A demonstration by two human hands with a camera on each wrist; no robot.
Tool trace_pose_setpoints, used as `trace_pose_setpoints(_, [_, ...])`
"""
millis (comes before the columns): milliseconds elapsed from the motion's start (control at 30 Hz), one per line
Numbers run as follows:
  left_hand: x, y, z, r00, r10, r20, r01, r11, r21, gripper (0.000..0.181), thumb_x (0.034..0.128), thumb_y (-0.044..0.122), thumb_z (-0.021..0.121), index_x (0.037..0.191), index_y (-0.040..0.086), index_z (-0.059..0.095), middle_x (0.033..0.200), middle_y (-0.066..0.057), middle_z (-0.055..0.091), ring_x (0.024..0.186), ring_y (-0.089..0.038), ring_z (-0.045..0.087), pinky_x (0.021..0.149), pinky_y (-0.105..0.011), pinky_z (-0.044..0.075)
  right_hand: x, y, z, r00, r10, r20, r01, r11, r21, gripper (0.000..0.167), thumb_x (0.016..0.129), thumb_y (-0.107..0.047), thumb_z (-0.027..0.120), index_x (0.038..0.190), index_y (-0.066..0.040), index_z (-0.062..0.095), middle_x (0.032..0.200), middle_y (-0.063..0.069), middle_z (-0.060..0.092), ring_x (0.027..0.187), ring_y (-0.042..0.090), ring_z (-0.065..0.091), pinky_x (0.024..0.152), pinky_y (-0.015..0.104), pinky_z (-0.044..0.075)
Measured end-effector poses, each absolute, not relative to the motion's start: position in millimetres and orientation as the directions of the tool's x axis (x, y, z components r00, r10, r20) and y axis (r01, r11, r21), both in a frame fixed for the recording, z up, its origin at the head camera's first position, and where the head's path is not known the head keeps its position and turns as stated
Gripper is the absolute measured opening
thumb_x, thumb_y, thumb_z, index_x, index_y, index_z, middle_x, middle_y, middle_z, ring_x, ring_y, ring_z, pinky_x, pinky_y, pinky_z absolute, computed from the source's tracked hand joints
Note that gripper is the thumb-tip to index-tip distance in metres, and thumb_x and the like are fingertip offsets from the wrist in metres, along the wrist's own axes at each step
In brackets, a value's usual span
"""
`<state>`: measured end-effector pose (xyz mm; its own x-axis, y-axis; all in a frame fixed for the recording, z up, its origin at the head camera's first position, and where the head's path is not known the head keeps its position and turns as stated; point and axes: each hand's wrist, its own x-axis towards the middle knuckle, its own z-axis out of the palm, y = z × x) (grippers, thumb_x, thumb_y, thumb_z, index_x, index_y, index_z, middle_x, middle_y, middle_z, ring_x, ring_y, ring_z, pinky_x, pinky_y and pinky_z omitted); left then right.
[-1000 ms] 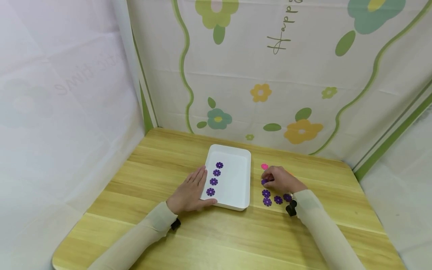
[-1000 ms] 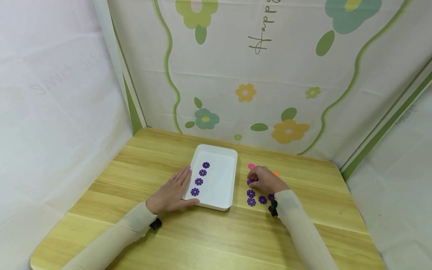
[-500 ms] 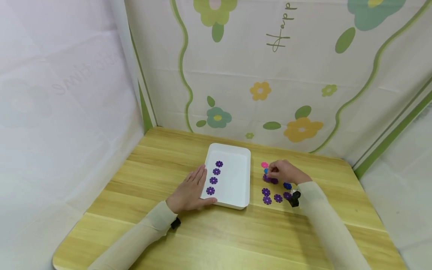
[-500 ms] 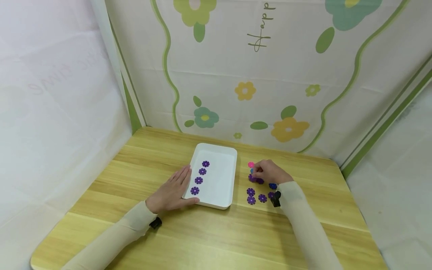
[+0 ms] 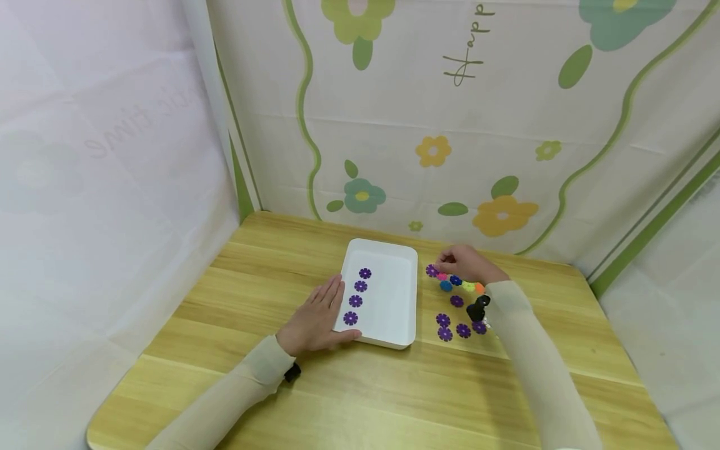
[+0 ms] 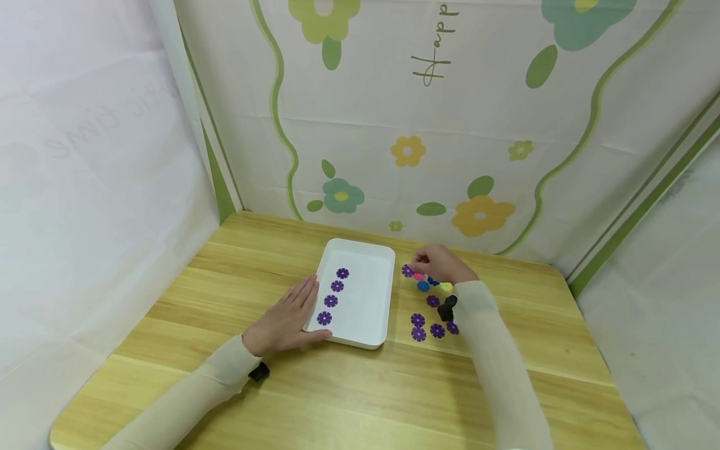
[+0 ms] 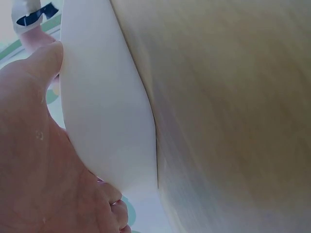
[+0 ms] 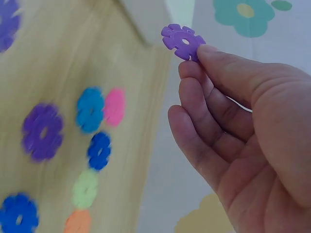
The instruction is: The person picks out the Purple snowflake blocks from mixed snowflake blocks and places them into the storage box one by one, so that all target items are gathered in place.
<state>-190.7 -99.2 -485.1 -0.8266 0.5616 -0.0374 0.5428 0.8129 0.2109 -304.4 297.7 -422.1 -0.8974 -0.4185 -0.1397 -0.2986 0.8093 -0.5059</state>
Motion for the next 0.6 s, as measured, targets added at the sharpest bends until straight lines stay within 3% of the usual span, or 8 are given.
trace_pose_setpoints(200, [-189.5,-98.8,-482.2,-0.819,0.572,-0.038,0.55,0.803,0.229,0.115,0.0973,0.079,0.047,0.166,-0.007,0.014,0.177,-0.024,0.007,0.166,-0.039,0.011,0.133,-0.054,0.02,-318.9,267.4,-418.6,-0.901,-0.414,-0.133,-0.295,0.806,-0.513,0.02,0.107,-0.024,0.065,0.099,-0.011,0.077,0.095,0.007,0.075,0.083,0.023,0.064,0.074,0.03,0.053])
trace_pose_setpoints(433, [-189.1,-98.7,-482.2,-0.828,0.56,-0.032,0.538,0.809,0.237,0.115,0.097,0.078,0.049,0.166,-0.007,0.015,0.177,-0.024,0.008,0.166,-0.039,0.012,0.133,-0.055,0.021,-341.4,225.6,-421.1,-0.876,-0.47,-0.109,-0.35,0.775,-0.527,0.019,0.106,-0.023,0.066,0.101,-0.01,0.078,0.103,0.015,0.078,0.084,0.023,0.064,0.074,0.03,0.053])
trace_pose_setpoints(600, [-190.5,-98.4,-484.4,-0.83,0.557,-0.033,0.536,0.812,0.229,0.116,0.0966,0.08,0.048,0.166,-0.006,0.013,0.177,-0.023,0.006,0.166,-0.038,0.011,0.133,-0.055,0.021,-354.8,200.8,-431.0,-0.875,-0.467,-0.13,-0.325,0.764,-0.558,0.016,0.105,-0.022,0.068,0.103,-0.01,0.079,0.103,0.012,0.078,0.091,0.027,0.069,0.077,0.03,0.056])
